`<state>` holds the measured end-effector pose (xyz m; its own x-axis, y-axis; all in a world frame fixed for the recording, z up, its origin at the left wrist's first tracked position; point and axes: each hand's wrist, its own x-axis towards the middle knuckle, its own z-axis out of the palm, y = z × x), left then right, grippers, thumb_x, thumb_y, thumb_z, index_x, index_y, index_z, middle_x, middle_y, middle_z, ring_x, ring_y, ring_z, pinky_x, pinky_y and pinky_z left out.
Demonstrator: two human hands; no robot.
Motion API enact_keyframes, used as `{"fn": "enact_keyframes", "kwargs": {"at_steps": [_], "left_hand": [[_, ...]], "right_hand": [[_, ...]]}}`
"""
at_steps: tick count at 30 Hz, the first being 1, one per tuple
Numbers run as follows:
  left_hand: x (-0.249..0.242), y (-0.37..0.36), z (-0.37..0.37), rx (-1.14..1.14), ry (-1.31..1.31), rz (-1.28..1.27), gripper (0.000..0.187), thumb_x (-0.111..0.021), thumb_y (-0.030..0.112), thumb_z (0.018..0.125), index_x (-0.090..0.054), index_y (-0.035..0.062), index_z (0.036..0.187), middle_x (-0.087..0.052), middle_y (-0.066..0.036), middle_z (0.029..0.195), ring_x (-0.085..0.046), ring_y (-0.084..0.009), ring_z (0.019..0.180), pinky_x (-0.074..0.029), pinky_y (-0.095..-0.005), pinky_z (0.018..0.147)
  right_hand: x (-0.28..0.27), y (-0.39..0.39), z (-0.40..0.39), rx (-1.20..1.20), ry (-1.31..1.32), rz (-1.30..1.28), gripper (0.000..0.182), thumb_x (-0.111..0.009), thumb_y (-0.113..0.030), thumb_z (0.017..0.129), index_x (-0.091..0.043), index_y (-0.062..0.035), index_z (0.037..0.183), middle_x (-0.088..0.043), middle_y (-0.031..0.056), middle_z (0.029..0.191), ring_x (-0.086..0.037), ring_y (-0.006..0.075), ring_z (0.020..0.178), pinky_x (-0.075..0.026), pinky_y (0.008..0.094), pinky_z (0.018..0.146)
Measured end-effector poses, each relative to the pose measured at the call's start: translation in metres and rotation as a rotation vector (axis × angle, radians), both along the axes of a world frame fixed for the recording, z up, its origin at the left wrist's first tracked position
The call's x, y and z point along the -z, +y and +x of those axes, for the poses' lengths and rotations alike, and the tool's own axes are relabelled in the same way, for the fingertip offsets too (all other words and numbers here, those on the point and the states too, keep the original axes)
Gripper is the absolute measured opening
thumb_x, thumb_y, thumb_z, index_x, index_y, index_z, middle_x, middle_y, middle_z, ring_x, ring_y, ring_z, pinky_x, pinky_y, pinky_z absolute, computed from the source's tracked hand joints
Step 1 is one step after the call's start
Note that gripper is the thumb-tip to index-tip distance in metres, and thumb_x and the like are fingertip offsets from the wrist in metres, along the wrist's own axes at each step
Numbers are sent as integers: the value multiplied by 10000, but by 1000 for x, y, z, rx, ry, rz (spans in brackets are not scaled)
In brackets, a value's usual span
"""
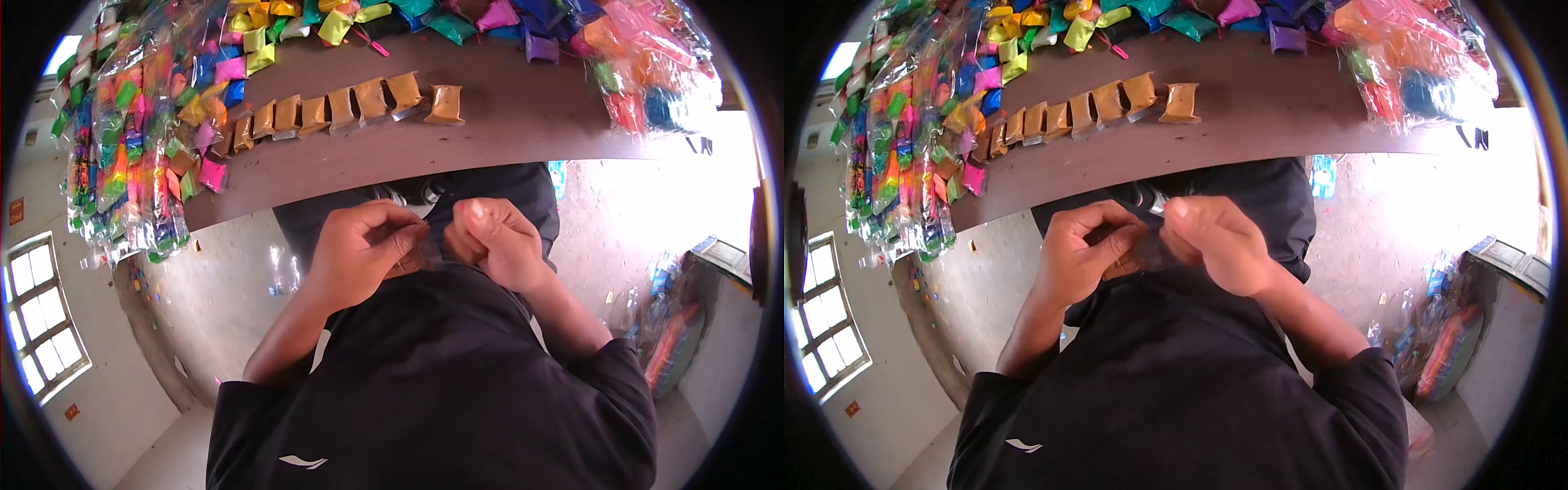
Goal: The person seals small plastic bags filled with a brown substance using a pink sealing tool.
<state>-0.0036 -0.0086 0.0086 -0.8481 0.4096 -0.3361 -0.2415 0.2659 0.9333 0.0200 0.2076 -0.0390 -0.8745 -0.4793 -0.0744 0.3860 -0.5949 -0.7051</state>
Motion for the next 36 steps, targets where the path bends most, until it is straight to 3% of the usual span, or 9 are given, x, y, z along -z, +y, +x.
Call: {"fn": "enact_keyframes", "kwargs": {"at_steps": [1, 2, 4, 7, 17, 24, 27, 29, 36], "left_hand": [[-1, 1, 1, -51, -101, 87, 110, -678, 65, 1010, -706, -41, 1015, -673, -20, 844, -616, -54, 752, -526, -252, 641], [-1, 1, 1, -106, -200, 173, 132, -664, 85, 1026, -701, -42, 1032, -665, -15, 841, -605, -48, 747, -522, -245, 649], [0, 0, 2, -120, -166, 180, 156, -653, 102, 1037, -699, -47, 1036, -658, -10, 837, -592, -45, 746, -511, -238, 653], [4, 0, 2, -118, -118, 193, 194, -637, 133, 1053, -696, -52, 1041, -652, -6, 837, -574, -40, 746, -491, -226, 662], [-2, 0, 3, -92, -174, 312, 194, -596, 124, 1076, -664, -58, 1069, -528, 25, 728, -422, -10, 636, -336, -214, 540], [2, 0, 3, -98, -82, 242, 174, -610, 103, 1065, -680, -55, 1048, -564, 24, 763, -480, -25, 663, -408, -212, 579], [-2, 0, 4, -113, -212, 301, 157, -630, 88, 1050, -692, -55, 1031, -612, 3, 822, -539, -39, 716, -450, -219, 625], [0, 4, 5, -66, 83, 149, 136, -655, 73, 1029, -700, -54, 1017, -653, -26, 884, -578, -53, 762, -464, -218, 649], [4, 11, 7, -41, 390, 65, 86, -672, 31, 997, -708, -46, 1009, -668, -66, 916, -615, -104, 799, -490, -239, 703]], "right_hand": [[-1, 3, 1, -26, 3, 182, 460, -485, -358, 1113, -456, -83, 745, -400, -31, 672, -341, 77, 588, -261, 278, 555], [-5, 1, 1, -31, 6, 182, 460, -485, -358, 1113, -456, -83, 745, -400, -31, 672, -341, 77, 588, -261, 278, 555], [-16, -4, 4, 59, 48, 468, 390, -470, -256, 1116, -508, -48, 787, -416, -36, 677, -342, 69, 630, -316, 270, 592], [-15, 1, 5, 27, 167, 566, 300, -490, -170, 1087, -545, -11, 839, -457, -8, 699, -392, 85, 651, -359, 278, 601], [-21, 2, 5, 38, 305, 715, 222, -538, -113, 1041, -576, 28, 872, -511, 111, 668, -455, 142, 598, -400, 344, 561], [-21, 2, 5, 20, 341, 764, 227, -546, -118, 1029, -563, 27, 855, -502, 134, 644, -461, 203, 567, -405, 369, 558], [-20, 1, 4, 32, 354, 777, 250, -546, -137, 1038, -562, 28, 851, -506, 144, 642, -463, 229, 564, -410, 381, 562], [-19, 0, 4, 33, 358, 787, 272, -547, -155, 1047, -560, 28, 846, -508, 150, 641, -469, 241, 563, -412, 386, 564], [-17, -12, 7, 40, 280, 680, 348, -524, -233, 1091, -633, 32, 894, -600, 194, 696, -590, 329, 608, -456, 406, 595]]}}
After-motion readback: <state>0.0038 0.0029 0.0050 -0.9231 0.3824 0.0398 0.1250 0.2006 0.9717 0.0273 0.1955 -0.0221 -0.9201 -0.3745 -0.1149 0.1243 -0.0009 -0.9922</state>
